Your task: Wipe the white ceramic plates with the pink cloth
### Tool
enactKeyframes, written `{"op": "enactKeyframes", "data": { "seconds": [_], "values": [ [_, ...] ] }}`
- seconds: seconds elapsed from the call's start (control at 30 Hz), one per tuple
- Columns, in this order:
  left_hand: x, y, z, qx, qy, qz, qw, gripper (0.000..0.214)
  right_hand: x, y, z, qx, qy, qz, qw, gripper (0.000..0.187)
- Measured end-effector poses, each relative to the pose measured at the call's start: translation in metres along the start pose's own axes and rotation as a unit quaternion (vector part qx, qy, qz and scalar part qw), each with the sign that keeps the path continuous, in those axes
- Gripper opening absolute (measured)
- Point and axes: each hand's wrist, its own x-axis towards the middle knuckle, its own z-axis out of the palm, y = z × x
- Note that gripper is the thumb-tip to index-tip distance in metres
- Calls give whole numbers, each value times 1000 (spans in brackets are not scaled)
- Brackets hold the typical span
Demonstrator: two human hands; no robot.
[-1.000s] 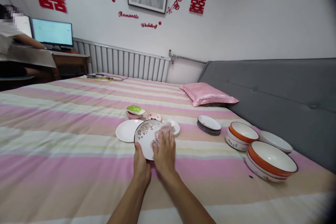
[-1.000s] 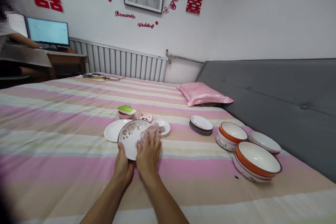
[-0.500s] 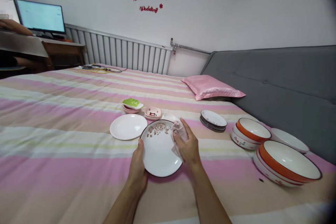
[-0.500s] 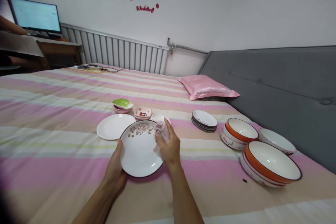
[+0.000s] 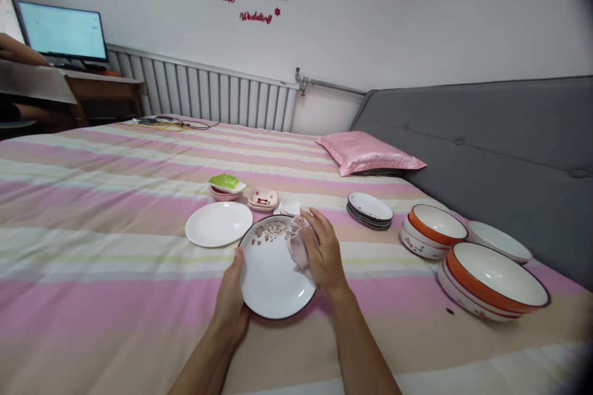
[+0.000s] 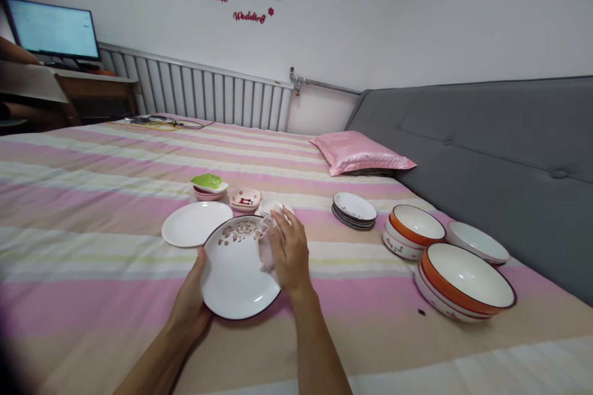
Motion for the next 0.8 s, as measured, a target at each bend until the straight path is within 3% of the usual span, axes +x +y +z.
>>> {"op": "enactKeyframes", "data": {
  "seconds": [0.17, 0.33, 0.6, 0.8],
  "values": [
    [-3, 0, 0, 24, -37, -4, 999, 50, 2, -1, -7, 52, -42, 66, 996, 30],
    [-5, -2, 2, 6, -14, -14, 1000, 48, 1, -2, -6, 67, -49, 131, 988, 26],
    [0, 0, 1, -18, 73, 57, 996, 44, -7, 1, 24, 107, 16, 199, 974, 32],
    [3, 9, 5, -74, 110, 113, 985, 41, -20, -11, 50, 92, 23, 255, 962, 29]
  ]
}}
